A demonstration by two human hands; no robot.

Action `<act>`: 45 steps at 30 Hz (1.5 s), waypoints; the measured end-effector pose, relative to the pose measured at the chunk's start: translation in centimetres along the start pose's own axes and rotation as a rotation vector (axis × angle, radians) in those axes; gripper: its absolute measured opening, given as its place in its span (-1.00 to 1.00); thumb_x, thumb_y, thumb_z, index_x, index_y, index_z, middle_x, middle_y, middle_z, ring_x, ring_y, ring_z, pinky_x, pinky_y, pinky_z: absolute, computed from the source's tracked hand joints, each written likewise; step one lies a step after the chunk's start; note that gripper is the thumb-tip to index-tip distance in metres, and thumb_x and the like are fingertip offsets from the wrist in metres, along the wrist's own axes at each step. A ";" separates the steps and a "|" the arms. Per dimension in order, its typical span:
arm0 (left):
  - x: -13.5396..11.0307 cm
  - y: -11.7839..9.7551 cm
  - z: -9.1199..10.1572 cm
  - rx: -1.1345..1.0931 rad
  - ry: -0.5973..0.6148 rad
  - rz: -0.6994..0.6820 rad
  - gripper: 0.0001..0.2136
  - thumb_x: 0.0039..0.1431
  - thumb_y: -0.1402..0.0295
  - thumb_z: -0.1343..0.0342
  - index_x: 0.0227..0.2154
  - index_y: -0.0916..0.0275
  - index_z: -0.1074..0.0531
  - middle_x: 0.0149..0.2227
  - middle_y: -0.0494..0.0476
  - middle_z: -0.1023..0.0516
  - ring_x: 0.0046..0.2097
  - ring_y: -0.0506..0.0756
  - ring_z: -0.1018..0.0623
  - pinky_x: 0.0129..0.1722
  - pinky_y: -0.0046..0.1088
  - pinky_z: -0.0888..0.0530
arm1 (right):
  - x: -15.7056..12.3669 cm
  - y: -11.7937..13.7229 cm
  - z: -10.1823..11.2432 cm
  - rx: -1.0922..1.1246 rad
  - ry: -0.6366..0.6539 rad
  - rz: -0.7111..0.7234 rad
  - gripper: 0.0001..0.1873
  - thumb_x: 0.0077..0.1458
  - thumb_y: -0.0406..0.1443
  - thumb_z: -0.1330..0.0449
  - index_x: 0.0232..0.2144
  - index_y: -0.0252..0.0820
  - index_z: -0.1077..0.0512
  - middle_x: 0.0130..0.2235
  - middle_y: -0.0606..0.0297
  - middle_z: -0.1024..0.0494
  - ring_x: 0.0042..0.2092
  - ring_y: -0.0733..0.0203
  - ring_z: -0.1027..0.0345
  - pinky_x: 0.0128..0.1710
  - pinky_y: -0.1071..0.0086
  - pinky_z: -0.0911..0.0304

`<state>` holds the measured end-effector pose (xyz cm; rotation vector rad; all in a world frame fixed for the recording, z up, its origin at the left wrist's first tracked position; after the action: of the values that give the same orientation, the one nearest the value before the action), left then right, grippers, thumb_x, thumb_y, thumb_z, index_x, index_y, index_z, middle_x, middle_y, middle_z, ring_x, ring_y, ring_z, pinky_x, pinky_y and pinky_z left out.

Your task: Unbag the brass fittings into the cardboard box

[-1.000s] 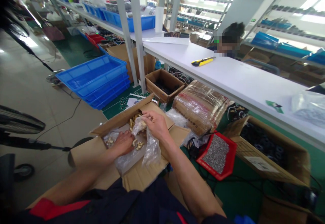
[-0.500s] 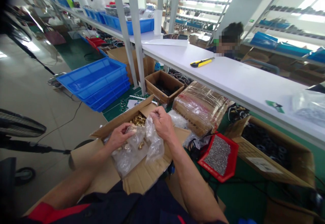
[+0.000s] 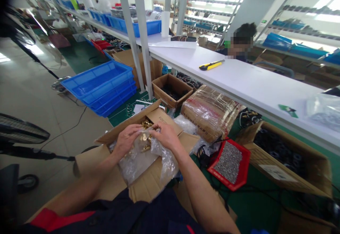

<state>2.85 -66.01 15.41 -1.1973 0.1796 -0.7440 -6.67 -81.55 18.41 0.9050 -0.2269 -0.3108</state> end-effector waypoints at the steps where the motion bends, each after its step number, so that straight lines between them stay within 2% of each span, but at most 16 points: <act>1: 0.1 -0.5 0.3 -0.067 -0.038 0.021 -0.81 0.15 0.25 -0.12 -0.25 0.14 -0.59 -0.11 0.13 -0.55 -0.04 0.14 -0.50 0.06 -0.27 -0.38 | 0.1 0.3 -0.4 0.009 0.001 0.024 -0.59 -0.05 -0.09 -0.28 -0.13 -0.07 -0.48 -0.22 0.30 -0.56 -0.26 0.18 -0.36 -0.23 0.33 -0.18; 3: 0.5 -1.5 0.7 -0.161 -0.094 0.040 -0.81 0.14 0.25 -0.13 -0.26 0.17 -0.59 -0.13 0.13 -0.56 -0.05 0.15 -0.51 0.06 -0.27 -0.39 | 0.5 1.3 -1.1 0.042 -0.007 0.106 -0.33 -0.15 -0.09 -0.36 0.06 -0.05 -0.37 -0.05 0.24 -0.51 -0.12 0.12 -0.36 -0.09 0.28 -0.18; 4: 0.7 -2.1 0.7 -0.188 -0.094 0.028 -0.81 0.14 0.26 -0.13 -0.25 0.17 -0.59 -0.13 0.13 -0.56 -0.05 0.15 -0.51 0.07 -0.27 -0.38 | 0.7 1.7 -1.4 0.069 -0.015 0.139 -0.33 -0.15 -0.10 -0.35 0.05 -0.05 -0.37 -0.03 0.23 -0.50 -0.09 0.11 -0.35 -0.05 0.27 -0.18; 7: 1.4 -3.6 0.7 -0.222 -0.034 -0.046 -0.78 0.13 0.27 -0.14 -0.19 0.18 -0.57 -0.03 0.14 -0.52 0.04 0.17 -0.46 0.14 -0.24 -0.33 | 1.7 1.6 -1.3 0.168 -0.106 0.103 -0.73 -0.02 -0.11 -0.26 -0.31 -0.16 -0.50 -0.29 0.28 -0.55 -0.24 0.17 -0.36 -0.18 0.33 -0.20; 10: 1.7 -1.8 1.7 -0.188 -0.015 0.004 -0.68 0.13 0.25 -0.12 -0.06 0.20 -0.49 0.02 0.18 -0.48 0.04 0.18 -0.46 0.10 -0.24 -0.35 | 2.1 1.5 0.5 0.241 -0.245 0.059 -0.75 -0.01 -0.13 -0.23 -0.51 -0.19 -0.41 -0.42 0.33 -0.49 -0.36 0.23 -0.30 -0.30 0.38 -0.16; 12: 0.9 0.8 0.8 -0.007 0.189 0.063 -0.64 0.08 0.26 -0.13 -0.04 0.17 -0.47 -0.05 0.18 -0.51 -0.04 0.18 -0.49 0.03 -0.25 -0.39 | 2.0 2.3 1.5 0.285 -0.243 0.113 -0.85 -0.05 -0.22 -0.23 -0.46 -0.20 -0.41 -0.33 0.32 -0.51 -0.31 0.23 -0.31 -0.27 0.39 -0.16; 15: -3.1 4.8 -2.2 0.408 0.693 0.017 -0.55 -0.14 0.35 -0.27 -0.08 0.07 -0.50 -0.03 0.17 -0.50 0.02 0.27 -0.43 0.06 -0.16 -0.33 | 1.5 2.7 2.7 0.291 -0.259 0.129 -0.90 -0.16 -0.36 -0.16 -0.45 -0.20 -0.40 -0.38 0.36 -0.46 -0.37 0.28 -0.24 -0.35 0.43 -0.12; 17: -5.1 6.6 -2.7 0.586 0.780 -0.034 -0.55 -0.20 0.43 -0.29 -0.13 0.03 -0.52 0.03 0.18 -0.47 0.11 0.32 -0.36 0.11 -0.10 -0.26 | 1.2 2.3 3.3 0.262 -0.316 0.085 -0.86 -0.20 -0.38 -0.14 -0.45 -0.20 -0.37 -0.48 0.41 -0.36 -0.44 0.31 -0.16 -0.42 0.43 -0.06; 19: -5.5 7.3 -2.5 0.631 0.708 -0.037 -0.69 -0.11 0.43 -0.25 -0.23 0.06 -0.55 0.00 0.19 -0.48 0.11 0.29 -0.36 0.10 -0.12 -0.26 | 0.9 1.7 3.1 0.248 -0.316 0.053 -0.70 -0.20 -0.39 -0.11 -0.29 -0.18 -0.39 -0.49 0.43 -0.34 -0.45 0.29 -0.16 -0.43 0.42 -0.07; 22: -4.6 7.1 -2.1 0.437 0.597 0.031 -0.87 0.08 0.34 -0.12 -0.35 0.12 -0.56 -0.18 0.17 -0.55 -0.04 0.20 -0.46 0.01 -0.23 -0.34 | 0.8 1.2 1.7 0.234 -0.202 0.076 -0.47 -0.18 -0.42 -0.02 -0.08 -0.12 -0.41 -0.38 0.37 -0.45 -0.37 0.23 -0.26 -0.32 0.39 -0.16; 26: -2.2 7.3 -0.1 -0.238 0.250 0.356 -0.79 0.03 0.19 -0.18 -0.40 0.23 -0.53 -0.40 0.11 -0.53 -0.31 0.12 -0.48 -0.21 -0.30 -0.44 | 0.4 -0.7 0.0 0.161 -0.108 0.000 -0.83 -0.04 -0.32 -0.06 -0.48 -0.17 -0.46 -0.47 0.34 -0.44 -0.38 0.22 -0.27 -0.35 0.39 -0.13; 30: -1.4 6.1 -0.1 -0.727 0.013 0.489 -0.67 0.01 0.11 -0.19 -0.26 0.26 -0.46 -0.29 0.17 -0.55 -0.30 0.12 -0.52 -0.27 -0.27 -0.51 | -0.4 -2.2 -1.5 -0.012 -0.095 -0.132 -0.52 0.06 -0.01 -0.12 -0.73 -0.17 -0.21 -0.67 0.39 -0.20 -0.54 0.31 -0.06 -0.52 0.38 0.10; 34: -2.1 4.7 -2.0 -1.033 -0.101 0.608 -0.76 0.07 0.29 -0.17 -0.22 0.29 -0.44 -0.30 0.17 -0.57 -0.28 0.11 -0.56 -0.21 -0.30 -0.54 | -0.8 -1.1 -3.0 0.030 -0.087 -0.075 -0.60 0.06 -0.04 -0.14 -0.63 -0.18 -0.30 -0.62 0.41 -0.27 -0.52 0.32 -0.12 -0.50 0.41 0.06; 36: -2.7 4.2 -3.1 -1.108 -0.125 0.663 -0.80 0.09 0.37 -0.14 -0.22 0.32 -0.45 -0.30 0.18 -0.58 -0.27 0.11 -0.57 -0.19 -0.34 -0.54 | -0.9 -0.6 -3.5 0.104 -0.094 -0.052 -0.71 -0.06 -0.08 -0.26 -0.38 -0.17 -0.42 -0.47 0.41 -0.42 -0.43 0.29 -0.23 -0.42 0.42 -0.06; 39: -3.7 3.6 -5.2 -1.213 -0.052 0.762 -0.84 0.12 0.42 -0.08 -0.26 0.36 -0.46 -0.31 0.22 -0.59 -0.27 0.13 -0.58 -0.19 -0.33 -0.54 | -0.8 -0.7 -4.6 0.240 -0.075 -0.053 -0.43 -0.20 -0.11 -0.37 -0.10 -0.11 -0.41 -0.21 0.35 -0.51 -0.23 0.21 -0.34 -0.23 0.39 -0.18; 45: -5.0 4.3 -6.7 -1.235 0.033 0.823 -0.89 0.11 0.43 -0.10 -0.37 0.38 -0.47 -0.41 0.19 -0.56 -0.40 0.07 -0.54 -0.29 -0.39 -0.53 | -1.1 -3.1 -6.1 0.411 -0.148 -0.195 -0.68 -0.12 -0.10 -0.32 -0.42 -0.23 -0.47 -0.44 0.33 -0.48 -0.39 0.23 -0.29 -0.36 0.39 -0.18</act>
<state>-2.45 -67.54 7.78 -2.0343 1.2023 0.1798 -6.26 -78.42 12.23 1.3155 -0.3473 -0.5252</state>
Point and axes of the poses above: each hand's wrist, its own x-axis towards the middle knuckle, its own z-axis out of the back of the hand, y = z × x, the point moved 9 cm from there along x, towards the middle knuckle
